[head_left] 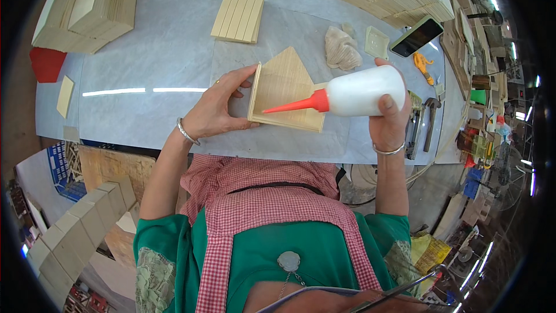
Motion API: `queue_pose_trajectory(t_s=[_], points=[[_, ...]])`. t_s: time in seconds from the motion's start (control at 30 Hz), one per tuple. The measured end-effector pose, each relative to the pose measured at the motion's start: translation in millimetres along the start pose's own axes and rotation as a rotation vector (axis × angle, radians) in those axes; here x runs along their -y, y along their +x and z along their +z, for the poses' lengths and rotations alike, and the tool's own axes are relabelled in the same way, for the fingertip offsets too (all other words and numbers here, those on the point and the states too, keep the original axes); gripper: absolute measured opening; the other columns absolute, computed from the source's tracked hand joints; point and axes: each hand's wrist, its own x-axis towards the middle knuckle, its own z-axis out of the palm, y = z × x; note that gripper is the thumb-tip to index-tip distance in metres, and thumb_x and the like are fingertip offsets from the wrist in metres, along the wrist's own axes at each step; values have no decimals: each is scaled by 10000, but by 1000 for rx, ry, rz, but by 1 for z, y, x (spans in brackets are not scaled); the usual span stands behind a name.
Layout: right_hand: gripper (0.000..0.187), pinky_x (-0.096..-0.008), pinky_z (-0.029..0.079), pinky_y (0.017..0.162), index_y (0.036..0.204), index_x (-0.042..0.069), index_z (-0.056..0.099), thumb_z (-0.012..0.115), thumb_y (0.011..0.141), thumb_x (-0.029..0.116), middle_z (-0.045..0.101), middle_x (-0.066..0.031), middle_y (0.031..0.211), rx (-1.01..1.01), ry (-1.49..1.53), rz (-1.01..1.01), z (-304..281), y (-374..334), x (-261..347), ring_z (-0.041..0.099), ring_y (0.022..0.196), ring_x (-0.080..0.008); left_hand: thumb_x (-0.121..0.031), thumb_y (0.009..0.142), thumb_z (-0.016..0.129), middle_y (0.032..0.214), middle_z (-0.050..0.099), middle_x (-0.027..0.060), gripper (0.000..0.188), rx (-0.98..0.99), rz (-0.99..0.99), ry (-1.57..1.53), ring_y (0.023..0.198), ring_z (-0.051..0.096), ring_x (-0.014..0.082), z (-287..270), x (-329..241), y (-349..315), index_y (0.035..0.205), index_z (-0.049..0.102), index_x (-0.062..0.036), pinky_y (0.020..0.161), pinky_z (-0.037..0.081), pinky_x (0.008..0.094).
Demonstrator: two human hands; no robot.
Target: Assembling and gluing wooden panels to form a small house-shaped structure using a nail gun and glue.
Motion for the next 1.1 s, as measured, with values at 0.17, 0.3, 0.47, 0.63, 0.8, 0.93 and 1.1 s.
queue_pose_trajectory(t_s=[0.17, 0.3, 0.47, 0.63, 0.8, 0.93, 1.1], points=[[786, -277, 466, 854, 1257, 2, 483, 855, 651, 338, 565, -46, 1049, 37, -25, 18, 22, -4, 4, 564, 980, -149, -274, 597, 849, 1322, 473, 101, 987, -3, 29, -11, 1147, 510, 244, 0, 0, 0, 1427, 338, -123, 929, 468, 362], [779, -273, 468, 845, 1256, 6, 481, 858, 650, 318, 566, -45, 1041, 35, -38, 18, 24, -4, 3, 567, 969, -146, -273, 589, 850, 1318, 478, 97, 988, -3, 26, -23, 1141, 513, 246, 1, 3, 0, 1424, 343, -127, 925, 474, 368], [764, -265, 462, 842, 1254, 7, 477, 853, 657, 300, 565, -42, 1026, 72, -67, 11, 23, -4, 1, 564, 955, -138, -282, 562, 856, 1313, 485, 95, 1010, -16, 34, 15, 1138, 516, 246, 2, 6, -1, 1422, 347, -141, 932, 481, 378], [756, -255, 451, 835, 1253, 8, 472, 847, 662, 294, 557, -34, 1012, 94, -121, -16, 22, -3, 1, 553, 934, -127, -286, 546, 858, 1311, 488, 99, 1021, -17, 34, 14, 1132, 524, 247, 2, 6, 0, 1419, 350, -142, 959, 476, 383], [738, -255, 450, 830, 1246, 12, 476, 842, 667, 287, 557, -35, 1013, 115, -144, -20, 19, -1, -3, 550, 931, -127, -278, 549, 855, 1310, 489, 106, 1011, -25, 54, 26, 1121, 533, 249, 2, 7, -1, 1415, 354, -138, 975, 473, 386], [723, -255, 452, 825, 1235, 15, 485, 841, 670, 294, 560, -36, 1009, 106, -149, -28, 21, 2, 2, 553, 927, -130, -282, 558, 855, 1309, 488, 111, 1003, -20, 63, 17, 1119, 535, 251, 1, 5, 0, 1414, 355, -125, 972, 471, 385], [706, -256, 456, 822, 1223, 15, 494, 839, 675, 295, 568, -44, 1011, 98, -153, -47, 22, 9, 2, 562, 929, -135, -299, 573, 850, 1310, 488, 115, 992, -24, 80, 18, 1116, 536, 256, 1, 6, 0, 1411, 355, -110, 970, 466, 383]])
